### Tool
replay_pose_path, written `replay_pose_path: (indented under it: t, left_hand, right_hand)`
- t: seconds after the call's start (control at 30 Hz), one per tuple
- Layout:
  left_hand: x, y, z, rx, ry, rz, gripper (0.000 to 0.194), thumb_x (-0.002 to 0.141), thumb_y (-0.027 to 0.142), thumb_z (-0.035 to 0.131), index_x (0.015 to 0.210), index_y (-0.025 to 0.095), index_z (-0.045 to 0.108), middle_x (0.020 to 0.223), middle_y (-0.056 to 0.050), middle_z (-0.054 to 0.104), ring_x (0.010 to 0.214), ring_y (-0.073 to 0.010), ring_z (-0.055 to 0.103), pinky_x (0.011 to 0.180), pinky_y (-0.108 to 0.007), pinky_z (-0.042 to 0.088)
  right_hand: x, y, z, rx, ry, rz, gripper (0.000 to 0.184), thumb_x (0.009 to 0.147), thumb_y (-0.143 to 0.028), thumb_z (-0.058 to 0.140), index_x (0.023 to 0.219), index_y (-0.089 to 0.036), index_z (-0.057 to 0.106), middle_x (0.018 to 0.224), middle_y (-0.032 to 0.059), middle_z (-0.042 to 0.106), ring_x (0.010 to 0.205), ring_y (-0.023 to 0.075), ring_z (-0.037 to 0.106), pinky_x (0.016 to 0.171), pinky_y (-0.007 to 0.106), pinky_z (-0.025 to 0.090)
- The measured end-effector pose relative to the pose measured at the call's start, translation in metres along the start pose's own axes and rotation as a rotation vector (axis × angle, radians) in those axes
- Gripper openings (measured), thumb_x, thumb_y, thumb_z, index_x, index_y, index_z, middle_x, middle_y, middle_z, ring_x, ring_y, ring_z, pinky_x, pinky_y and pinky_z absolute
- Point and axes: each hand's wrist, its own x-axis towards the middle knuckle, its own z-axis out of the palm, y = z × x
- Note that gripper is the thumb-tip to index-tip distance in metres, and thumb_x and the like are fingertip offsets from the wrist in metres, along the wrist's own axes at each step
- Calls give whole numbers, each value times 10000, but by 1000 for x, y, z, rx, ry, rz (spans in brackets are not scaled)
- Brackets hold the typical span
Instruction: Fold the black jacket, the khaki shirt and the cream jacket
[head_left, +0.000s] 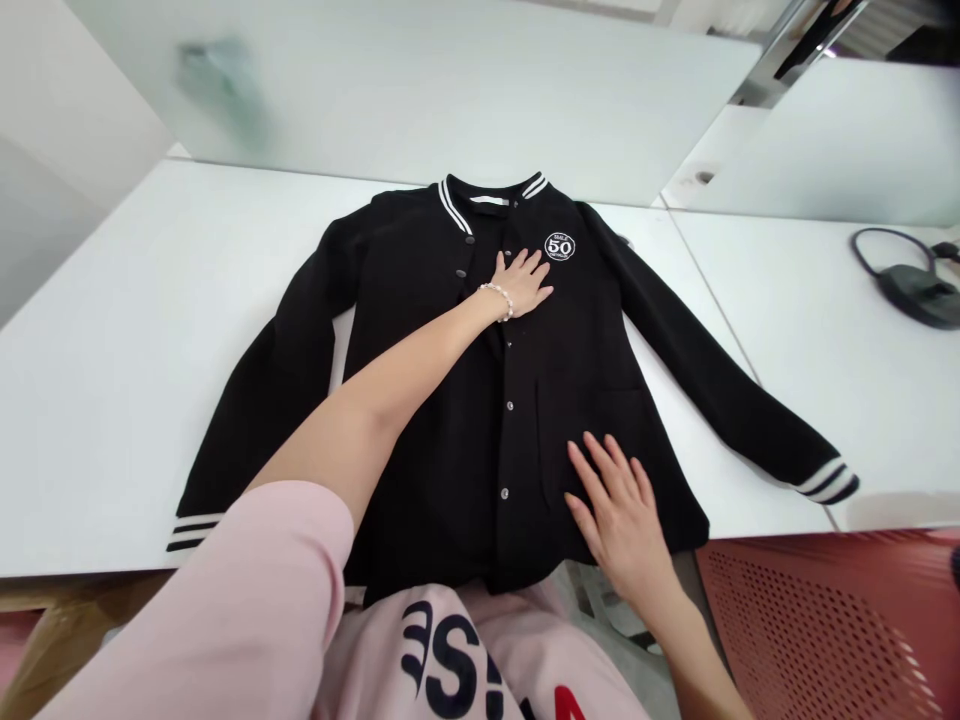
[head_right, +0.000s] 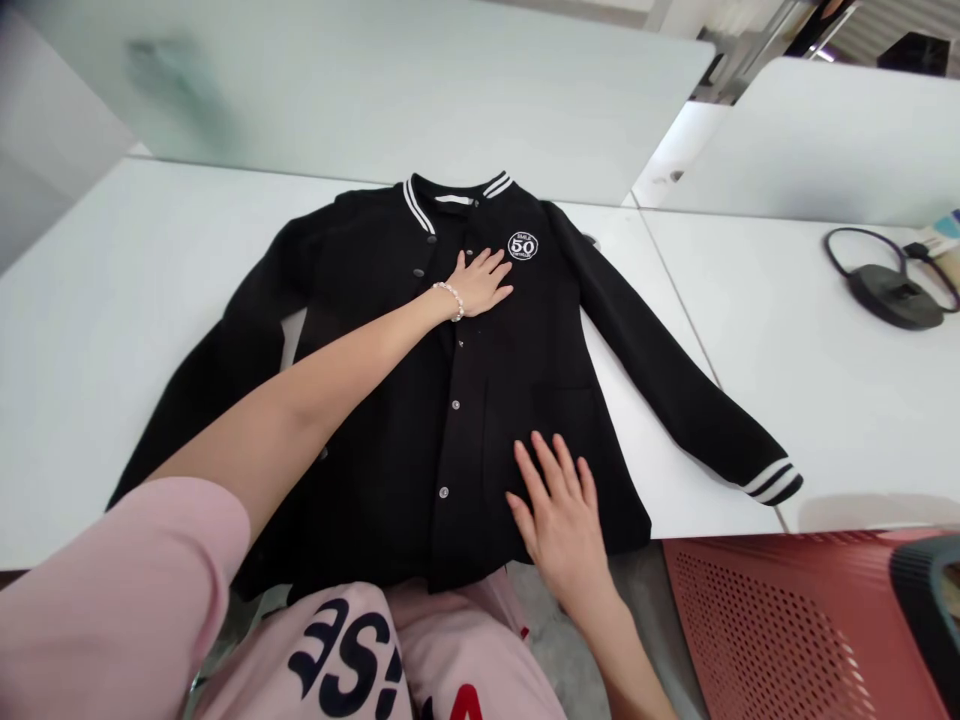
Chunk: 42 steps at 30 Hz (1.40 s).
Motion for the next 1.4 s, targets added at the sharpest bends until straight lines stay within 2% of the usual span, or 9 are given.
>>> replay_pose_path:
  t: [0.33,0.53,0.63,0.73,0.87,0.97,1.07,1.2,1.4]
  left_hand:
    - [13,-1,-6,-87,8,-10,587,991,438,301,1516,179,335,1627,-69,190,1523,-276,102,1217,-645,27]
    - [-34,-17,-34,-21,-128,16,648,997,451,294,1561,147,193,1645,-95,77,1524,-309,52,1211,-612,183]
    - [-70,-30,-47,42,-138,11,665,996,449,309,1550,96,200,1621,-167,146,1507,-334,133,1215,-578,198]
    - [-111,-46,-54,83,-99,61,635,988,440,352,1517,103,252,1571,-189,267,1474,-309,236,1194,-593,234]
    - [-158,-66,-55,146,-54,108,570,967,434,418,1433,106,380,1528,-178,334,1439,-293,298,1182,-506,308]
    - [-176,-72,-55,192,-74,73,541,962,401,437,1400,84,415,1516,-180,353,1439,-294,303,1201,-438,295]
    - [-175,-65,-59,227,-60,29,536,943,364,470,1394,79,418,1434,-178,440,1343,-298,422,1131,-398,397]
    - [-155,-45,-65,349,-4,-89,597,885,335,547,1394,54,410,1289,-209,502,1168,-352,519,961,-425,505]
    - [-119,-32,-70,351,-43,-245,552,833,219,609,1330,42,448,1284,-228,487,1174,-373,524,950,-422,508]
  right_hand:
    - [2,52,-1,-137,49,179,575,1063,-493,223,1543,-195,331,1578,92,298,1466,304,234,1113,523,319]
    - [4,91,-2,-134,29,213,589,1061,-479,196,1539,-160,328,1562,141,313,1446,324,277,1083,589,341]
    - [9,92,-9,-112,30,151,539,1063,-419,226,1479,-137,420,1550,190,309,1446,354,264,1077,641,317]
    - [23,58,-24,-51,186,120,446,1049,-373,362,1361,-102,530,1530,231,307,1405,376,329,1085,625,329]
    - [40,-31,-34,282,213,-99,268,1010,-197,483,1241,-126,597,1312,162,542,1202,266,533,1012,429,474]
    - [48,-97,-21,546,-13,-349,212,994,-129,467,1120,-134,638,1140,115,613,959,212,605,841,345,540]
    - [57,-140,-3,860,-297,-454,256,995,-149,485,1217,-134,609,1111,95,602,848,162,616,776,275,549]
    - [72,-168,11,1244,-506,-358,450,966,-192,569,1410,-180,490,1196,94,540,905,138,644,814,244,553]
    - [76,-191,20,1630,-806,-152,599,874,-234,702,1426,-220,471,1208,91,499,987,173,652,797,259,571]
